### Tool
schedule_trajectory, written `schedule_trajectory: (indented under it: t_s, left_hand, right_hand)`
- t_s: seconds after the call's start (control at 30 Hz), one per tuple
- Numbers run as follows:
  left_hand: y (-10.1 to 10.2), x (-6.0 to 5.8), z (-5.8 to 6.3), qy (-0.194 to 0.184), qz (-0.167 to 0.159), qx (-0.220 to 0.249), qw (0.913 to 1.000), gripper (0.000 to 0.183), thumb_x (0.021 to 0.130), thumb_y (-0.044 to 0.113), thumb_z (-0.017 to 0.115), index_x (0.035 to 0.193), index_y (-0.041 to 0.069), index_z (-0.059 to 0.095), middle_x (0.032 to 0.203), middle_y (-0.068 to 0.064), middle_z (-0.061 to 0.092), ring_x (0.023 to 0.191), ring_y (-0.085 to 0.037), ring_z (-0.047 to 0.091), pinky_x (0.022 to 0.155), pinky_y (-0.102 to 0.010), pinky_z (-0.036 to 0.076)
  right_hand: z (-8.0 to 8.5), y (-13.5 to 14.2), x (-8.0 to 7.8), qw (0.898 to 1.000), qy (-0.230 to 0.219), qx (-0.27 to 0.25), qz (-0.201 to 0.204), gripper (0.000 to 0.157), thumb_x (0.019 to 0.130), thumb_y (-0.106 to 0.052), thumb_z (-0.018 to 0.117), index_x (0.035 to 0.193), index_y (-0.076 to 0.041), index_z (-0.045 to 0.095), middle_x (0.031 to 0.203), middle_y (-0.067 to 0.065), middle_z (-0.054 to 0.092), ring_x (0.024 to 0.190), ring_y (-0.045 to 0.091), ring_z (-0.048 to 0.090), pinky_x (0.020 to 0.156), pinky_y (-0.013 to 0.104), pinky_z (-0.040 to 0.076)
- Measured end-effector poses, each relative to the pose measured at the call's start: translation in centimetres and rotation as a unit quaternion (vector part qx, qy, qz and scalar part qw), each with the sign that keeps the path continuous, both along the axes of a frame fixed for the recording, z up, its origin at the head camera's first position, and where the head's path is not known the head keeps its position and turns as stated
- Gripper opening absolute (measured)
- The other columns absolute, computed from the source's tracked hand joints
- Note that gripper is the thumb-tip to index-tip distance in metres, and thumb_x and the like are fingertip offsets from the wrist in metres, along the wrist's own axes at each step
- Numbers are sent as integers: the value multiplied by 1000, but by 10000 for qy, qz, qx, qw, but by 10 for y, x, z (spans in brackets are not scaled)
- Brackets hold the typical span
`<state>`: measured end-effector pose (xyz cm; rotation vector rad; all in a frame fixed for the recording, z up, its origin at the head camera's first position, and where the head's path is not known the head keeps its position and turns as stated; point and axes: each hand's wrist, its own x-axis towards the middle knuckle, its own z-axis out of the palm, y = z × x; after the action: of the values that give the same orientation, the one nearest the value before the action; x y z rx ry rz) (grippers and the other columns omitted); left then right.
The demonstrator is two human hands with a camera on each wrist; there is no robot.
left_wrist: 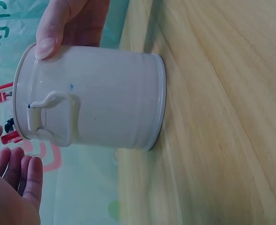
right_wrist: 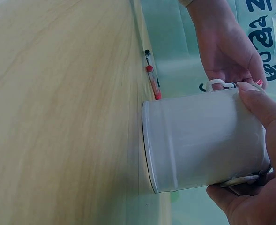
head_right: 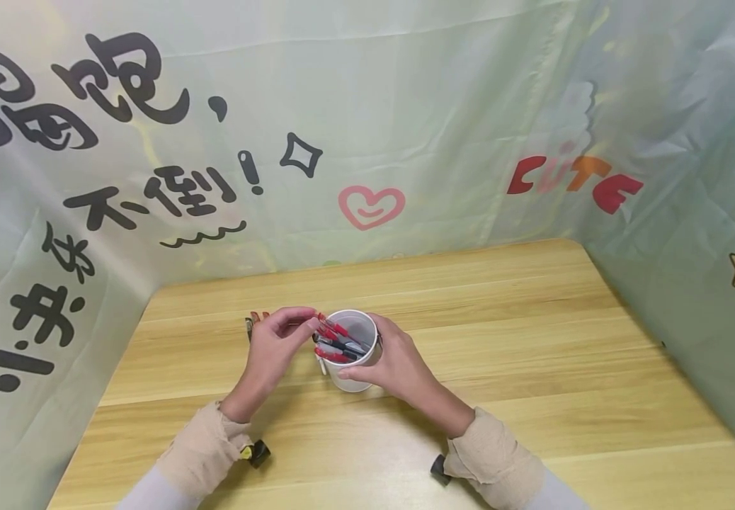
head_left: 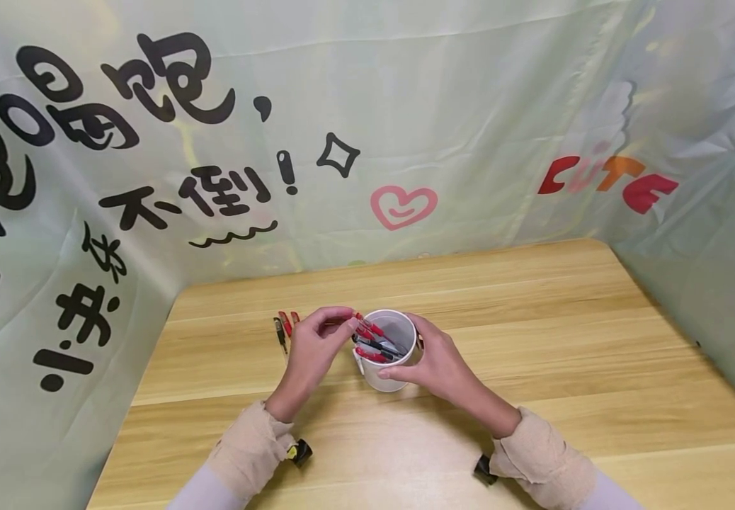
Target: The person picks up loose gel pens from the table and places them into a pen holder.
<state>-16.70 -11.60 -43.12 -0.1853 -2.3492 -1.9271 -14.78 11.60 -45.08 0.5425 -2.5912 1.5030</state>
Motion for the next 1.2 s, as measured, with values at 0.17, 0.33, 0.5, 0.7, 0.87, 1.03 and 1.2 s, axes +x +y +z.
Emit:
schedule_trajectory:
  t_s: [0.17, 0.33, 0.5, 0.7, 0.87, 1.03, 1.2]
  left_hand:
    - [-6, -2, 2, 60, 34, 4, 10000, 24, 95, 29, 77, 114, 14, 77, 112, -7, 78, 97, -14, 73, 85, -22, 60]
    - [-15, -4, 4, 177, 201, -199, 9994, 28, 97, 32, 74, 117, 12, 76, 114, -7, 77, 99, -15, 73, 85, -21, 59]
    - [-26, -9, 2, 255, 361, -443, 9980, 27, 98, 29, 73, 119, 13, 75, 117, -8, 76, 100, -19, 74, 84, -19, 59]
    - [-40, -16, 0, 316, 654, -938, 9929, 25, 96, 24, 75, 119, 15, 74, 116, -10, 76, 97, -19, 72, 80, -16, 56]
    - [-54, -23, -2, 360, 938, -1459, 9842, 28, 94, 17, 74, 122, 11, 73, 117, -12, 76, 95, -21, 72, 77, -15, 55]
    - [-67, -30, -8, 366, 1185, -2110, 9696, 36, 91, 13, 75, 126, 5, 71, 114, -13, 77, 91, -23, 72, 74, -18, 56]
    - [-85, -35, -16, 110, 1232, -2581, 9582, 43, 91, 15, 76, 131, 1, 67, 113, -17, 76, 94, -26, 74, 75, -32, 61]
  right_hand:
    - [0, 1, 0, 10000, -17, -12, 13, 93, 64, -36, 100, 143, -12, 56, 127, 7, 72, 113, 23, 69, 93, 35, 59]
    - [0, 1, -1, 10000, 30, -22, 25, 94, 64, -36, 100, 143, -13, 56, 128, 7, 71, 114, 22, 69, 93, 37, 59]
    - [-2, 1, -2, 10000, 67, -29, 51, 94, 64, -35, 100, 143, -12, 56, 130, 6, 71, 116, 23, 69, 94, 40, 59]
    - [-3, 1, -2, 9999, 78, -92, 73, 93, 64, -34, 100, 142, -12, 56, 129, 7, 71, 115, 24, 69, 95, 45, 59]
    - [-3, 0, -2, 9999, 112, -50, 45, 92, 64, -34, 100, 141, -11, 57, 128, 7, 72, 115, 24, 69, 95, 45, 59]
    - [-2, 0, -2, 9999, 143, 13, 8, 92, 64, -34, 100, 141, -11, 57, 128, 7, 72, 114, 24, 69, 94, 41, 59]
    - [-4, -1, -2, 10000, 25, 1, 38, 91, 64, -32, 100, 141, -12, 57, 128, 7, 71, 115, 23, 69, 94, 39, 60]
